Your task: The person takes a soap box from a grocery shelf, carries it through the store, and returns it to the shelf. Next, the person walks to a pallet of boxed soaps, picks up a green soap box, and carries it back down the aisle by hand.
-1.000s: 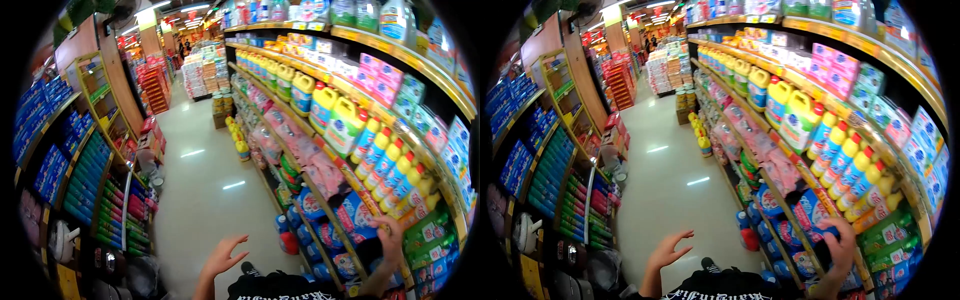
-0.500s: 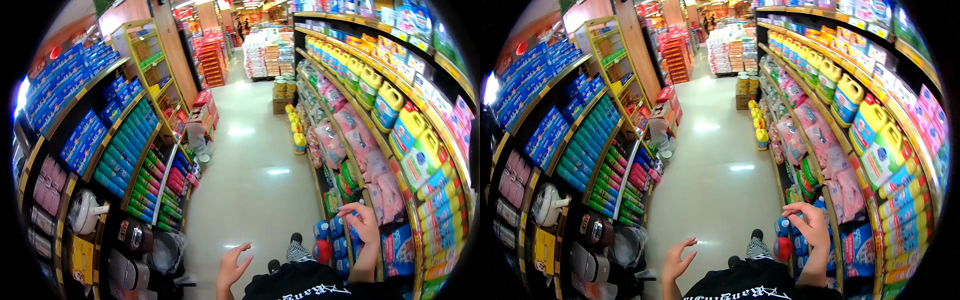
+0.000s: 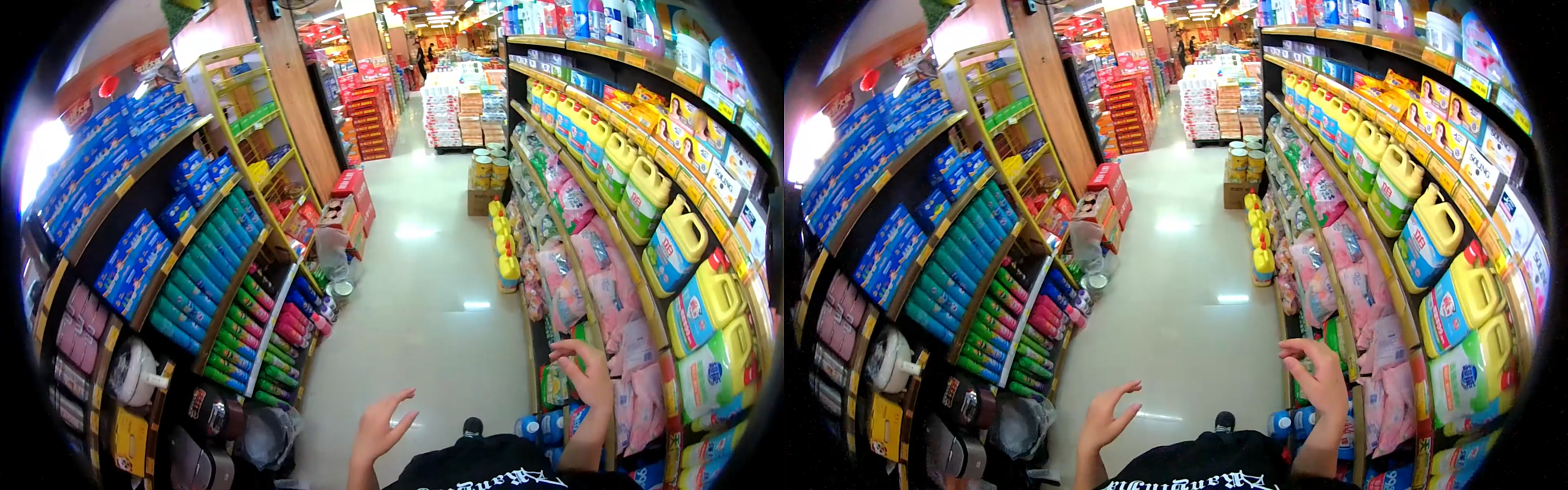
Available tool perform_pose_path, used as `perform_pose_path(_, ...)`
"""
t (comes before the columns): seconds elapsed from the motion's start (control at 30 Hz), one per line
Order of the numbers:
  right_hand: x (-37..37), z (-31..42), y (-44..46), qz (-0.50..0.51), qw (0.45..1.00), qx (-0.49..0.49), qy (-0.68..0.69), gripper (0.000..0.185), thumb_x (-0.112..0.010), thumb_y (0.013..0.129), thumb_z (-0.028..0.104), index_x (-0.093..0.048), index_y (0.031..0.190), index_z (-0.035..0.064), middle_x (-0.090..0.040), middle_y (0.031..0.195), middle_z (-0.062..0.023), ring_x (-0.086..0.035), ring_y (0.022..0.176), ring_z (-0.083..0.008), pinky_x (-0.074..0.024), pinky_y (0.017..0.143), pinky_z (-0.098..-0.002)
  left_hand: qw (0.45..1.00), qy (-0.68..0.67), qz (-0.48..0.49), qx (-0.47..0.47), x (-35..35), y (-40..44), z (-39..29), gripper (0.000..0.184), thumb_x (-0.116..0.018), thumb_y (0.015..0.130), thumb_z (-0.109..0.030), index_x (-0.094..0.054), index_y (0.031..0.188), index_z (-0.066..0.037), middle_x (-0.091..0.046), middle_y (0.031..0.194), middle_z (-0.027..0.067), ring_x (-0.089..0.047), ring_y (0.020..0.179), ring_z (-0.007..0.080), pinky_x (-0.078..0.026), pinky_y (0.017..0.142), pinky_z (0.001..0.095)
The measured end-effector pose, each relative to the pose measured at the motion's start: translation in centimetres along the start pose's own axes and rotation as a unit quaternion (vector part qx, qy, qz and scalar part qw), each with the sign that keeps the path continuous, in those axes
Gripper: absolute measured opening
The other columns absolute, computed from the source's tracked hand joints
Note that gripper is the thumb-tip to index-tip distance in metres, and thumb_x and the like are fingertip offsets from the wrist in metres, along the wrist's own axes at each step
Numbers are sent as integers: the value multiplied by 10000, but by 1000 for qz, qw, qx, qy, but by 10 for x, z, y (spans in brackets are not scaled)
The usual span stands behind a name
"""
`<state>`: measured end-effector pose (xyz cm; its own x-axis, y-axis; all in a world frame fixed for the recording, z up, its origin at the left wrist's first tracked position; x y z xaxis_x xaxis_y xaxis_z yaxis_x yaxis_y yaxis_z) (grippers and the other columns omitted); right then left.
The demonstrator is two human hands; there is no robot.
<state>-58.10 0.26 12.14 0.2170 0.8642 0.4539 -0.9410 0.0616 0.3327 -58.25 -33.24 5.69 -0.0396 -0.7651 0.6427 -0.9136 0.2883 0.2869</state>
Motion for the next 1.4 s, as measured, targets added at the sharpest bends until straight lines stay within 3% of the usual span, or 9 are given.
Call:
perform_pose_path(0.27,39,-63,47,-15,997,-48,-60,236,-628,799,79,-635,1024,11,-680,869,-90,-643,819,-209,-471,772,-329,999,-1,39,-33,-58,99,-11,372,-663,830,-218,-594,1173,-91,-660,1065,84,-614,990,257,-436,880,363)
perform_pose_path(0.57,47,-123,86,-42,989,-131,-59,228,-604,815,73,-629,1028,-3,-684,876,-111,-659,826,-213,-490,761,-321,987,-27,151,-47,-101,198,18,385,-653,838,-226,-585,1195,-100,-656,1101,68,-605,1031,249,-425,908,372)
perform_pose_path(0.9,-13,-135,229,-78,989,-124,-29,231,-596,816,76,-628,1026,-12,-680,871,-120,-644,829,-205,-483,762,-317,984,-35,111,-137,-55,348,87,356,-676,820,-216,-619,1149,-93,-669,1035,84,-624,941,265,-456,837,366)
perform_pose_path(1.0,-44,-131,289,-59,991,-120,13,228,-589,832,70,-619,1042,-14,-675,891,-122,-638,823,-193,-483,751,-313,989,-37,84,-115,-23,391,124,358,-675,821,-218,-618,1151,-93,-668,1039,91,-623,952,268,-454,843,371)
perform_pose_path(1.07,-65,-125,327,-43,995,-59,-62,233,-594,837,69,-609,1052,-18,-670,896,-123,-639,831,-196,-485,751,-313,991,15,62,-113,-6,411,145,356,-676,819,-213,-617,1148,-92,-667,1036,101,-622,957,274,-456,840,375)
perform_pose_path(1.13,-83,-123,356,-34,997,-50,-42,239,-609,837,93,-611,1052,-10,-665,882,-120,-642,832,-213,-482,757,-321,992,1,62,-106,7,428,162,355,-674,820,-219,-617,1147,-92,-667,1034,102,-621,958,275,-452,845,376)
perform_pose_path(1.4,-135,-162,421,32,991,-107,-67,266,-628,839,179,-617,1051,19,-668,892,-125,-646,843,-240,-469,774,-340,994,-13,102,-31,7,481,221,348,-662,832,-242,-617,1142,-91,-668,1031,84,-615,981,267,-431,874,365)
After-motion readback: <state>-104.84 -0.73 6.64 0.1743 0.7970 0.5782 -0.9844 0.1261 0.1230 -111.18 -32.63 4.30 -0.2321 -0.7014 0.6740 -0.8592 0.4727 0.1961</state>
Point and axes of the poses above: each hand's wrist, its own y-axis towards the middle knuckle, its own x-axis out of the back of the hand, z = x × y, the point moved 9 cm from there along y, towards the middle knuckle
